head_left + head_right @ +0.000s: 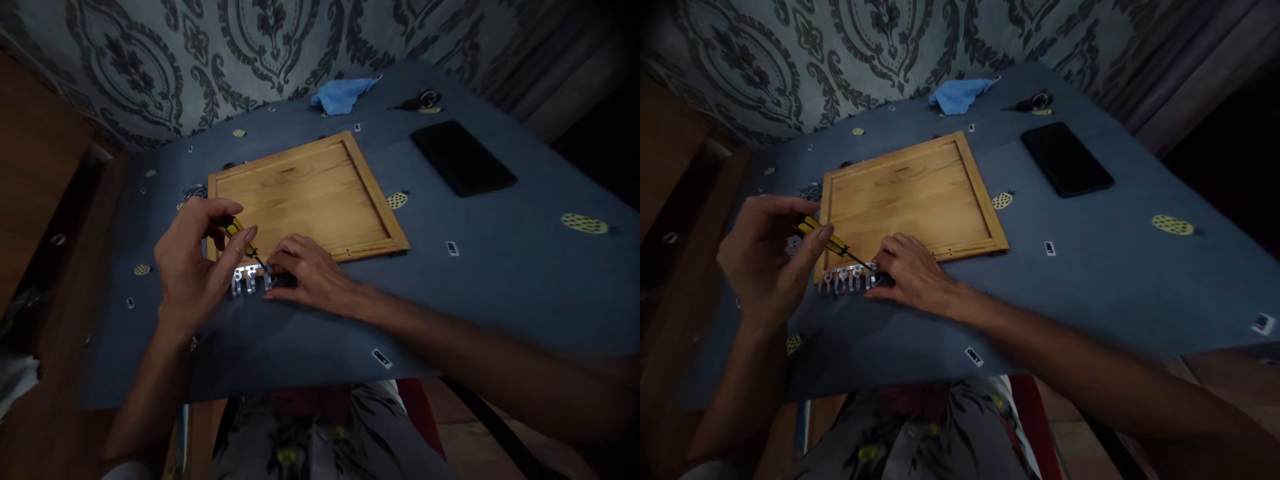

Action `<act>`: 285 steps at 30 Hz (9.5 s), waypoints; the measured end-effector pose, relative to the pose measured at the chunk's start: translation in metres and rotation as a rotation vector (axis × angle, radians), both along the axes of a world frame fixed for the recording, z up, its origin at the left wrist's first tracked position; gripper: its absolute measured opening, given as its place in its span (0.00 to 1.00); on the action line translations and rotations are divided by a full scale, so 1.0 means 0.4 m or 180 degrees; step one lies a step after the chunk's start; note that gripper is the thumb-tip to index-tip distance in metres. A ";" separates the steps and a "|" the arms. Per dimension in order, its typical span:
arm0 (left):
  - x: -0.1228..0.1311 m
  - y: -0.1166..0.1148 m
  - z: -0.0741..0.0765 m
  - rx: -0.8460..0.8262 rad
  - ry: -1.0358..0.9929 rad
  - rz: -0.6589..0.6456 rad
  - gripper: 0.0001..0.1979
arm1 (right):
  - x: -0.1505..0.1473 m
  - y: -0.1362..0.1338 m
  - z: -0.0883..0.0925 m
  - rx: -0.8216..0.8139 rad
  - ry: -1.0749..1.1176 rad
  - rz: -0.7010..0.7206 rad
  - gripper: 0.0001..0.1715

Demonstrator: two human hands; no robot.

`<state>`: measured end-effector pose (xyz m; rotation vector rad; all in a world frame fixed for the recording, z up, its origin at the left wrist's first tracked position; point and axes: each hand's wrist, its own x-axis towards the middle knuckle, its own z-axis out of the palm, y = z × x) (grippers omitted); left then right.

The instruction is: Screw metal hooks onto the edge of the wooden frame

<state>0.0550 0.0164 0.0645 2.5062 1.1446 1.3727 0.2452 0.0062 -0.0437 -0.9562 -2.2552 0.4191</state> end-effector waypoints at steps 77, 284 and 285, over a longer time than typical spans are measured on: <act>-0.018 -0.025 -0.051 -0.0029 -0.0295 -0.0247 0.19 | -0.005 0.003 0.001 -0.0020 -0.0067 -0.0028 0.34; -0.017 -0.047 -0.006 -0.0253 -0.0841 -0.0153 0.16 | 0.002 0.003 0.000 -0.0042 0.0062 0.0037 0.33; -0.016 -0.047 -0.009 -0.0281 -0.0799 -0.0166 0.16 | 0.002 0.003 0.000 -0.0040 0.0066 0.0052 0.34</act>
